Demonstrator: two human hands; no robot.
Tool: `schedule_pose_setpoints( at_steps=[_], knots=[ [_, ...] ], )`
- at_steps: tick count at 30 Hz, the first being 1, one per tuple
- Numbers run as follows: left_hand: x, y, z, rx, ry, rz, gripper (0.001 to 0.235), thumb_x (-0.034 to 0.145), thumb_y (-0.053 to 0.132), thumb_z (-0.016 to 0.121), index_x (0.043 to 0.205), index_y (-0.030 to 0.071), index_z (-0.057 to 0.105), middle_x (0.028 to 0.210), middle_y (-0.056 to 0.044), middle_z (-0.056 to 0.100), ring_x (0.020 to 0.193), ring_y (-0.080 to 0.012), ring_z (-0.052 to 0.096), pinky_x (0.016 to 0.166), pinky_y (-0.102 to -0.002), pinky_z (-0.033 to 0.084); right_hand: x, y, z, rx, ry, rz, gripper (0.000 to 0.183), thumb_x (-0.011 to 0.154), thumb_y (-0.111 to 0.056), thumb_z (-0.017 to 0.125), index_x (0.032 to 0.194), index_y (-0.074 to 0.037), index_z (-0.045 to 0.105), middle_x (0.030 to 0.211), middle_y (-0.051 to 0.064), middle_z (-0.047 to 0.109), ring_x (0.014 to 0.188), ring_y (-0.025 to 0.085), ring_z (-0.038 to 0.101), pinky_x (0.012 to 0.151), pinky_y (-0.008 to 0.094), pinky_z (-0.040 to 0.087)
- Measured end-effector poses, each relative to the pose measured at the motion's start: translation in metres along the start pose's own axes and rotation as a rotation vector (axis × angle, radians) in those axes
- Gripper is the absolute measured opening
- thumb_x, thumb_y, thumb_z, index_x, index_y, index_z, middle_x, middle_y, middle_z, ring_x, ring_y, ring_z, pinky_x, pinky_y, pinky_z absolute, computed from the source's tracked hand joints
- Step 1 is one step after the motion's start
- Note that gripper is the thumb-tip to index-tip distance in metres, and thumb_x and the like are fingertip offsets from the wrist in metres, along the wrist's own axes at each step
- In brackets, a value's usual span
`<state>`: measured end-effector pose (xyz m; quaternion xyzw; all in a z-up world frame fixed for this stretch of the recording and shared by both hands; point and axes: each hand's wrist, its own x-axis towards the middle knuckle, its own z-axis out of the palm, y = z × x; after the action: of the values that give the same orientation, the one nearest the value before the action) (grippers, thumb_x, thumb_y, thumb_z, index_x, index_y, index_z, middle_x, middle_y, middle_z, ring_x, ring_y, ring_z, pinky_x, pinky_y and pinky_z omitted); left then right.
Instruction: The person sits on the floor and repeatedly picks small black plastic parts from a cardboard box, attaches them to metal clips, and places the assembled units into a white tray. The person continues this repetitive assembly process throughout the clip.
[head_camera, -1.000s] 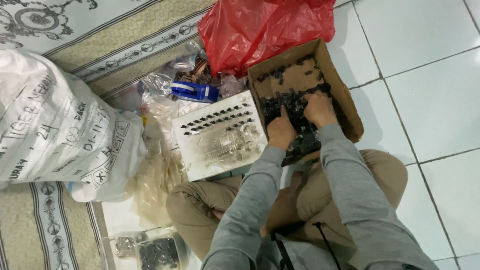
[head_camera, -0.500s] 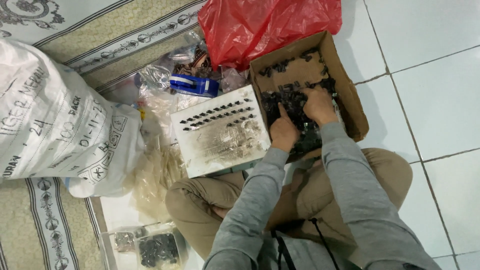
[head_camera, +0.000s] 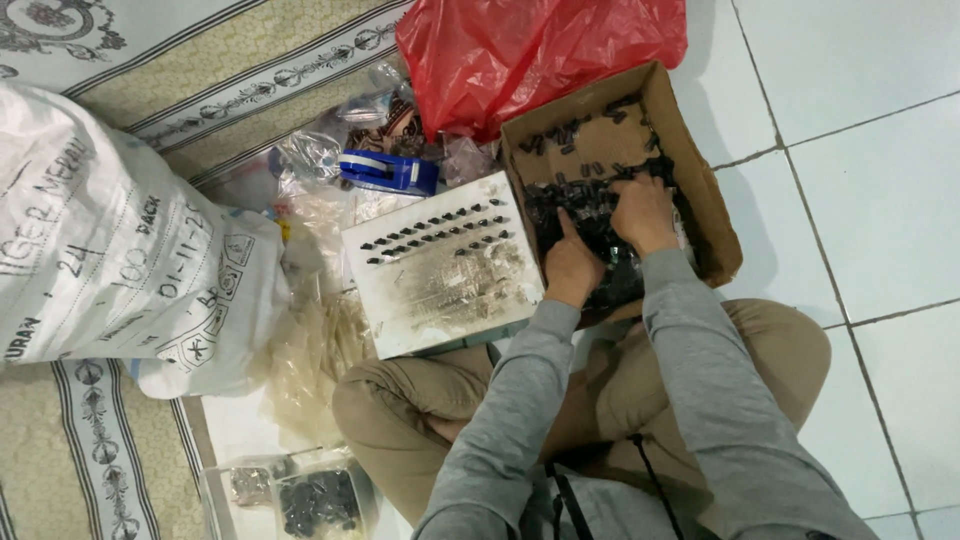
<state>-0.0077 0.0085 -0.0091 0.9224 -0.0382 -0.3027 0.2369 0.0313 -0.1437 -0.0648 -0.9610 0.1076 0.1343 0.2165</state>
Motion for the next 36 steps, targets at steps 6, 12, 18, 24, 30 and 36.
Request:
schedule_pose_setpoints(
  at_steps=[6,12,18,24,30,36],
  knots=[
    [0.003,-0.008,0.029,0.213,-0.027,0.096,0.082,0.092,0.017,0.053,0.161,-0.004,0.014,0.103,-0.024,0.073,0.092,-0.0359,0.075,0.076,-0.043,0.064,0.001,0.001,0.006,0.191,-0.018,0.012,0.041,0.091,-0.002,0.048,0.108,-0.017,0.081,0.117,0.030,0.065,0.112,0.053,0.061,0.097,0.055,0.052],
    [-0.002,-0.007,0.009,0.207,-0.098,0.098,0.080,0.094,0.017,0.052,0.160,-0.009,0.015,0.106,-0.023,0.073,0.095,-0.0315,0.074,0.079,-0.038,0.063,0.000,-0.016,0.019,0.117,-0.222,0.010,0.052,0.088,0.003,0.046,0.123,-0.017,0.079,0.126,0.032,0.065,0.120,0.052,0.057,0.107,0.058,0.044],
    [-0.008,-0.002,0.017,0.194,-0.032,-0.036,0.096,0.093,0.017,0.058,0.160,-0.009,-0.005,0.107,-0.026,0.072,0.094,-0.0358,0.074,0.081,-0.042,0.063,0.016,0.024,0.023,-0.012,-0.114,0.033,0.053,0.087,-0.008,0.055,0.137,-0.019,0.070,0.124,0.029,0.061,0.119,0.052,0.055,0.100,0.060,0.047],
    [-0.010,-0.007,0.023,0.249,-0.078,0.036,0.085,0.093,0.014,0.056,0.159,-0.011,0.008,0.112,-0.021,0.072,0.099,-0.0303,0.074,0.083,-0.037,0.063,-0.013,-0.039,-0.005,0.218,-0.245,0.022,0.051,0.085,0.002,0.047,0.124,-0.013,0.077,0.127,0.032,0.063,0.123,0.052,0.055,0.105,0.055,0.048],
    [-0.012,-0.002,0.017,0.165,-0.015,-0.058,0.094,0.089,0.014,0.056,0.156,-0.015,-0.004,0.107,-0.026,0.072,0.095,-0.0336,0.075,0.083,-0.040,0.063,0.002,-0.003,0.019,0.102,-0.135,-0.012,0.045,0.087,-0.004,0.056,0.125,-0.015,0.077,0.118,0.028,0.064,0.114,0.048,0.059,0.098,0.055,0.050],
    [-0.016,-0.006,0.024,0.066,0.056,0.040,0.083,0.087,0.004,0.057,0.155,-0.017,0.014,0.107,-0.030,0.071,0.094,-0.0371,0.075,0.081,-0.042,0.064,0.002,-0.011,0.027,0.076,0.078,-0.164,0.020,0.089,-0.011,0.069,0.104,-0.011,0.081,0.102,0.024,0.064,0.101,0.043,0.061,0.083,0.048,0.053]
  ],
)
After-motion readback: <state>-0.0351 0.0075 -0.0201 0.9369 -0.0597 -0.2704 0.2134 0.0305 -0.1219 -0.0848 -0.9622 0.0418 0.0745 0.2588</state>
